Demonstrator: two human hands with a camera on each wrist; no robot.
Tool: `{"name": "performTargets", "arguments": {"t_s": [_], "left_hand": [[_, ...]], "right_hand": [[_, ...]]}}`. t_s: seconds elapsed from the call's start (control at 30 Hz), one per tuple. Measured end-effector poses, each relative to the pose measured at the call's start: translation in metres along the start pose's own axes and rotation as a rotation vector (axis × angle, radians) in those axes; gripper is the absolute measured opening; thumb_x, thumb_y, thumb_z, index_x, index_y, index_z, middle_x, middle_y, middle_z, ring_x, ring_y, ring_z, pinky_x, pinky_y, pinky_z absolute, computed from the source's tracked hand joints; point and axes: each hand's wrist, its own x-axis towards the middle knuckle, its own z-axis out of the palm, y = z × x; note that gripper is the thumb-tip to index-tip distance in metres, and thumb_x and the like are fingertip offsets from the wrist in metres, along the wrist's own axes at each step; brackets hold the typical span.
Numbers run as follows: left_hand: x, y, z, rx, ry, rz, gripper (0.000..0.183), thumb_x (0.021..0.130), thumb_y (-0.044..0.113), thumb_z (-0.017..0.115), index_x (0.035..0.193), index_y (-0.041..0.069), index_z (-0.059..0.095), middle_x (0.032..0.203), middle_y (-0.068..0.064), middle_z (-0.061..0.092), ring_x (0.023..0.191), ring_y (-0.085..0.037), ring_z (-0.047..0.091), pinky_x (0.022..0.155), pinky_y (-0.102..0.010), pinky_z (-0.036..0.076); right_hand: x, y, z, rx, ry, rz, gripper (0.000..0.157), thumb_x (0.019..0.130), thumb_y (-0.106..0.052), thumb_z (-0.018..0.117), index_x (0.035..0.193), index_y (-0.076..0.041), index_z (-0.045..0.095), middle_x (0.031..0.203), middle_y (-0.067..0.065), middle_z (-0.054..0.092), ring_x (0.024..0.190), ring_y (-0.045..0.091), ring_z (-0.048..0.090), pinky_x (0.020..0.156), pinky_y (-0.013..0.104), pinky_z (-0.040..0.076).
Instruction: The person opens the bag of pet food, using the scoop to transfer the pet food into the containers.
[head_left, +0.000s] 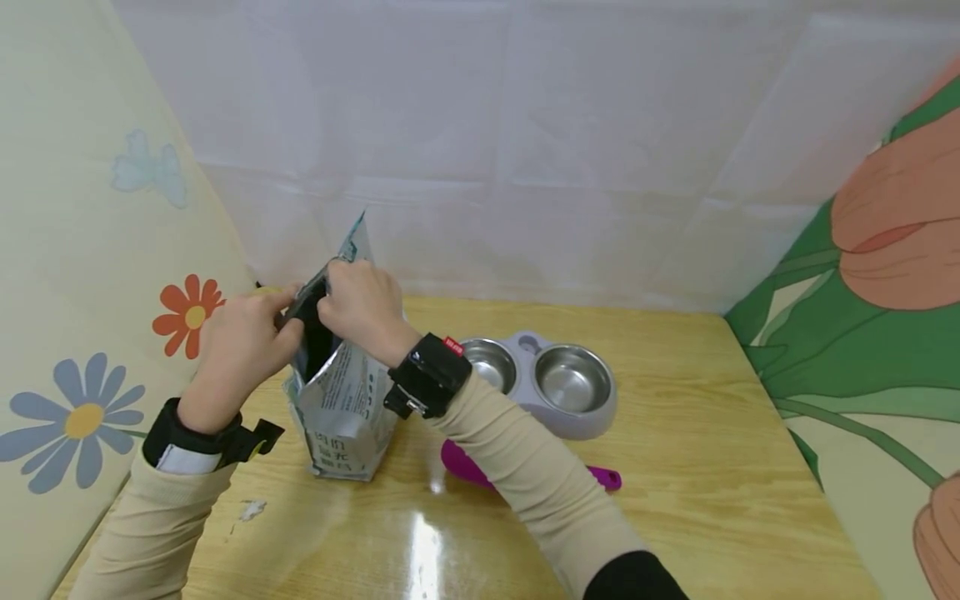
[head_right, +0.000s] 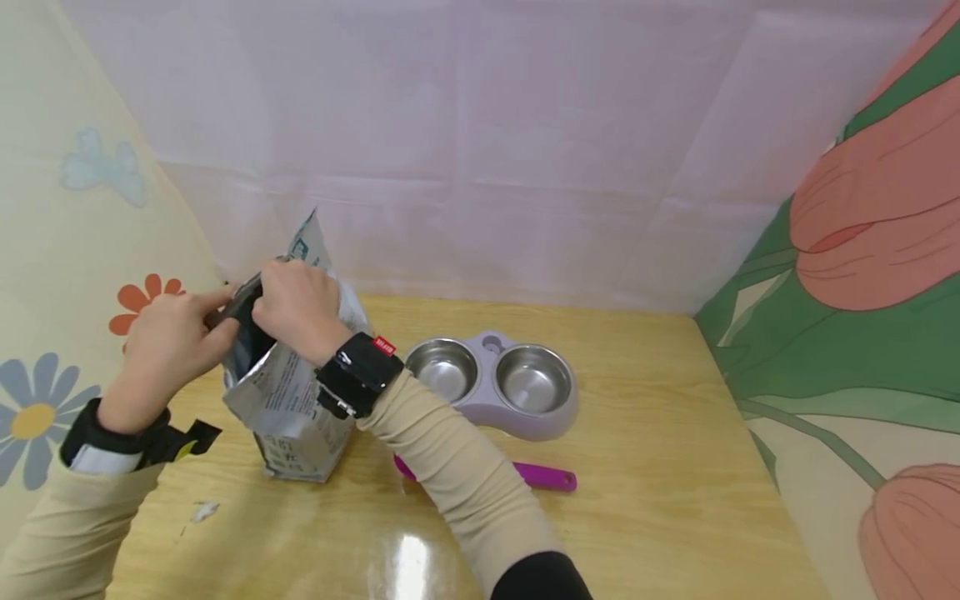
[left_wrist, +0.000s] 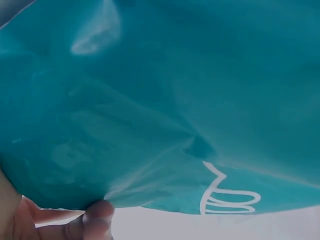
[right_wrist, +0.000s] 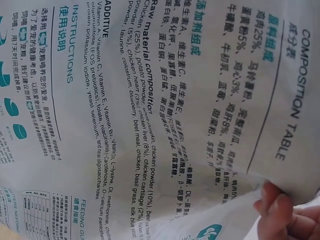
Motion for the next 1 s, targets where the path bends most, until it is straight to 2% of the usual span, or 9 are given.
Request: {"name": "performTargets", "arguments": {"t_s": [0.13, 0.3, 0.53, 0.8, 1.0], "left_hand": [[0.0, -0.002, -0.002, 0.003, -0.005, -0.007, 0.031, 0.08, 0.006, 0.047, 0.105, -0.002, 0.063, 0.048, -0.004, 0.035, 0.035, -0.017, 0.029, 0.035, -0.028, 0.023], [-0.001, -0.006, -0.005, 0.003, -0.018, -0.011, 0.038, 0.08, 0.006, 0.045, 0.113, 0.0, 0.061, 0.045, -0.003, 0.034, 0.033, -0.017, 0.027, 0.034, -0.028, 0.021], [-0.003, -0.014, -0.007, -0.039, -0.017, -0.004, 0.039, 0.079, 0.004, 0.044, 0.113, 0.001, 0.062, 0.044, 0.0, 0.03, 0.032, -0.016, 0.024, 0.033, -0.028, 0.019], [-0.005, -0.019, -0.007, -0.043, -0.015, -0.008, 0.037, 0.08, 0.004, 0.044, 0.112, 0.004, 0.064, 0.045, 0.001, 0.027, 0.033, -0.017, 0.023, 0.033, -0.029, 0.019], [-0.005, -0.019, -0.008, -0.047, -0.04, -0.032, 0.034, 0.082, 0.006, 0.044, 0.11, 0.004, 0.064, 0.045, -0.001, 0.03, 0.034, -0.018, 0.025, 0.033, -0.03, 0.021]], "right_hand": [[0.0, 0.001, 0.0, -0.004, 0.0, -0.002, 0.006, 0.083, -0.015, 0.056, 0.079, -0.011, 0.055, 0.06, -0.003, 0.05, 0.046, 0.01, 0.044, 0.039, 0.019, 0.031], [-0.002, 0.001, 0.001, -0.005, 0.004, -0.004, 0.004, 0.083, -0.015, 0.056, 0.084, -0.011, 0.058, 0.061, -0.003, 0.052, 0.048, 0.01, 0.045, 0.041, 0.019, 0.032], [-0.004, 0.002, 0.002, 0.022, 0.005, -0.001, 0.012, 0.083, -0.013, 0.057, 0.092, -0.011, 0.063, 0.068, -0.004, 0.055, 0.053, 0.01, 0.049, 0.043, 0.019, 0.034], [-0.004, 0.004, 0.003, 0.022, 0.016, 0.015, 0.023, 0.082, -0.014, 0.057, 0.103, -0.013, 0.066, 0.09, -0.003, 0.065, 0.062, 0.009, 0.052, 0.046, 0.019, 0.037], [-0.006, 0.008, 0.004, 0.039, 0.04, 0.0, 0.024, 0.082, -0.012, 0.056, 0.104, -0.013, 0.066, 0.096, -0.001, 0.067, 0.062, 0.009, 0.052, 0.045, 0.019, 0.038]]}}
